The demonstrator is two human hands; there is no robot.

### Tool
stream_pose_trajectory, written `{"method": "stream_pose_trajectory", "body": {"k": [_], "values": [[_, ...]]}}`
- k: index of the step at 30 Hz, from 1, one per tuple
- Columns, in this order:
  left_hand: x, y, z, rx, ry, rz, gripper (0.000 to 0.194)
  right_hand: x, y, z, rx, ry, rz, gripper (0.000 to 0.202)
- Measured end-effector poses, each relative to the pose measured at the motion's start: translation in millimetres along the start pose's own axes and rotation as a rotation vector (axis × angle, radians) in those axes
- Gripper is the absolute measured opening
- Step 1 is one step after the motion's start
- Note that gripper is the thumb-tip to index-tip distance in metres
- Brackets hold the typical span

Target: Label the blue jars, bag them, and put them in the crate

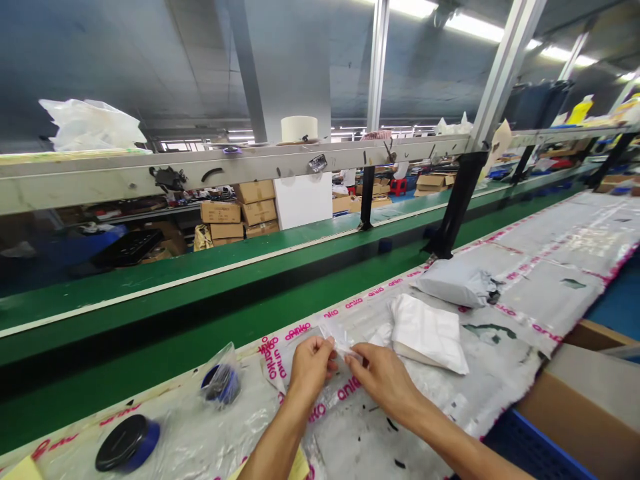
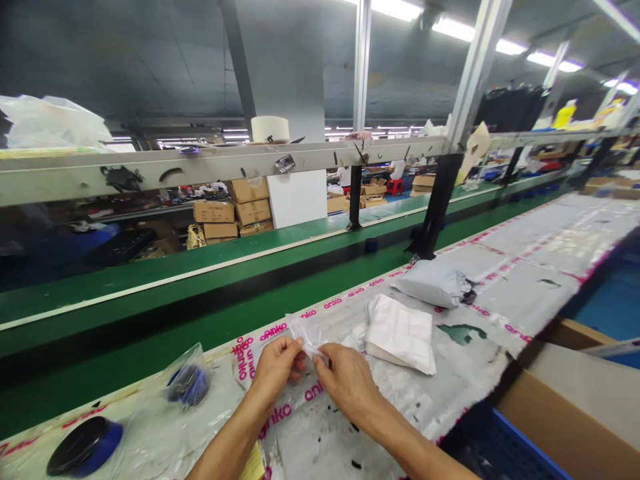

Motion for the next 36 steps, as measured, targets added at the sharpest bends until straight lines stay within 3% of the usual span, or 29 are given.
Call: {"method": "stream_pose_trajectory", "body": {"k": [7, 12, 18, 26, 28, 31, 33, 36], "values": [[4.2, 0, 3, 0.005, -0.016, -0.044, 0.045, -4, 2, -10, -0.08, 0.473, 0.152, 0.037], [6.6, -2, 2, 0.036, -0.03, -0.025, 0.054, -8, 3, -9, -0.113, 0.598, 0.135, 0.03], [5.6, -11, -3, 0.065, -0.088, 0.097, 0.052, -14, 10, -5, -0.217, 0.768, 0.189, 0.042], [13.7, -8, 7, 0.047, -0.042, 0.061, 0.045, -6, 2, -3, -0.29, 1.041, 0.263, 0.043], [15.8, -6, 10, 0.043, 0.049, 0.034, 0.039, 0, 3, -3, -0.312, 1.081, 0.192, 0.042], [19.6, -2, 12, 0.0, 0.242, -0.033, 0.026, 22, 12, -6, -0.383, 1.199, -0.018, 0.037], [22.1, 1, 11, -0.031, 0.377, -0.074, 0.021, 47, 21, -12, -0.391, 1.319, -0.181, 0.035], [23.8, 2, 7, -0.046, 0.552, -0.103, 0.02, 92, 31, -23, -0.231, 1.459, -0.387, 0.029]]}}
Point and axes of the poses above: each hand's wrist, its own y-axis towards the middle knuckle, its own x-axis out of the back of the hand, z = x × y, the point moved 1 cm from there along y, towards the middle knuckle, and after that the axes turned 4 degrees about -x, right-handed, at the moved point
